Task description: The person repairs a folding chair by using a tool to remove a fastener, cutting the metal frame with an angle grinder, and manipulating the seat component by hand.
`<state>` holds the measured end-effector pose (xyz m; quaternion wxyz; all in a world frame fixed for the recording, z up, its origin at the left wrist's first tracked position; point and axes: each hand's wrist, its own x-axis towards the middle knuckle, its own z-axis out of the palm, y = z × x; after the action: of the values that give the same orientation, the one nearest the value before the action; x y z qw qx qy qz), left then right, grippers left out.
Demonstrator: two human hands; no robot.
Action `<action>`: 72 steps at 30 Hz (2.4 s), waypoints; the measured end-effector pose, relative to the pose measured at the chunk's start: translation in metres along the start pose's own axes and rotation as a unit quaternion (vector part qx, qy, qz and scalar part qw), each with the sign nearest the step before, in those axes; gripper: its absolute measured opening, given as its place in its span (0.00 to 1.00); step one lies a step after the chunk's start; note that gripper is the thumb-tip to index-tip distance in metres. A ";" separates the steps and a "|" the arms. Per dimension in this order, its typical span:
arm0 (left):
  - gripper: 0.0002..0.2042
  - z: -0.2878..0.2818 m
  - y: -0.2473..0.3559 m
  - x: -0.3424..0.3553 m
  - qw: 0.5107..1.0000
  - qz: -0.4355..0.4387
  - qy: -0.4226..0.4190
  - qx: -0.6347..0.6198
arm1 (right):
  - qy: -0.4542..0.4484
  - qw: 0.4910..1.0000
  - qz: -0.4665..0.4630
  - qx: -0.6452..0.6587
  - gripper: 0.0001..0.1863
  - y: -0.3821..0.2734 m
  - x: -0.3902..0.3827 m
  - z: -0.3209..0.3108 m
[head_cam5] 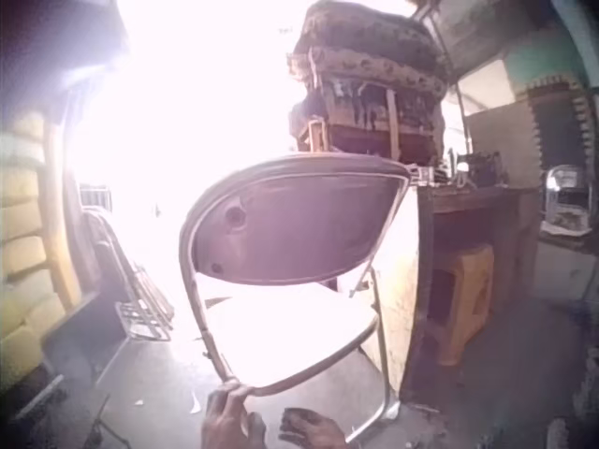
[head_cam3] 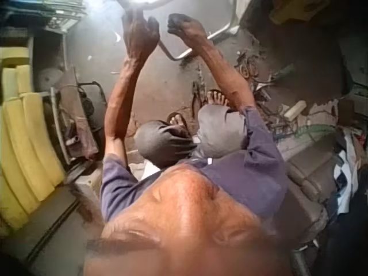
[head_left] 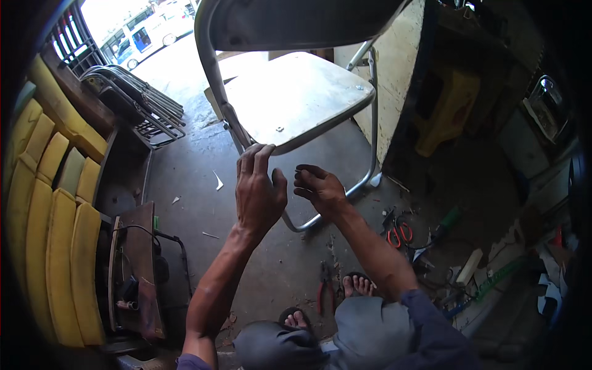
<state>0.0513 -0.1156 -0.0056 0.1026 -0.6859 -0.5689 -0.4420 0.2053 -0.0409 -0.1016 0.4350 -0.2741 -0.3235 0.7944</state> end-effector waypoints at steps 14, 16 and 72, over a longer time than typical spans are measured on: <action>0.22 0.044 0.001 0.010 0.989 -0.011 -0.019 0.147 | -0.217 0.916 0.027 0.335 0.15 0.015 0.088 0.028; 0.21 0.050 0.001 0.012 0.986 -0.002 -0.007 0.165 | -0.208 0.960 -0.063 0.175 0.16 0.024 0.096 0.022; 0.10 0.018 -0.018 0.054 0.975 0.072 -0.092 0.191 | -0.101 0.926 -0.301 -0.206 0.15 0.045 0.100 0.031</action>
<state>0.0426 -0.0611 0.0165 0.2102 -0.7307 -0.5988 -0.2515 0.1126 0.0184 -0.1310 0.5528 -0.1652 -0.5895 0.5654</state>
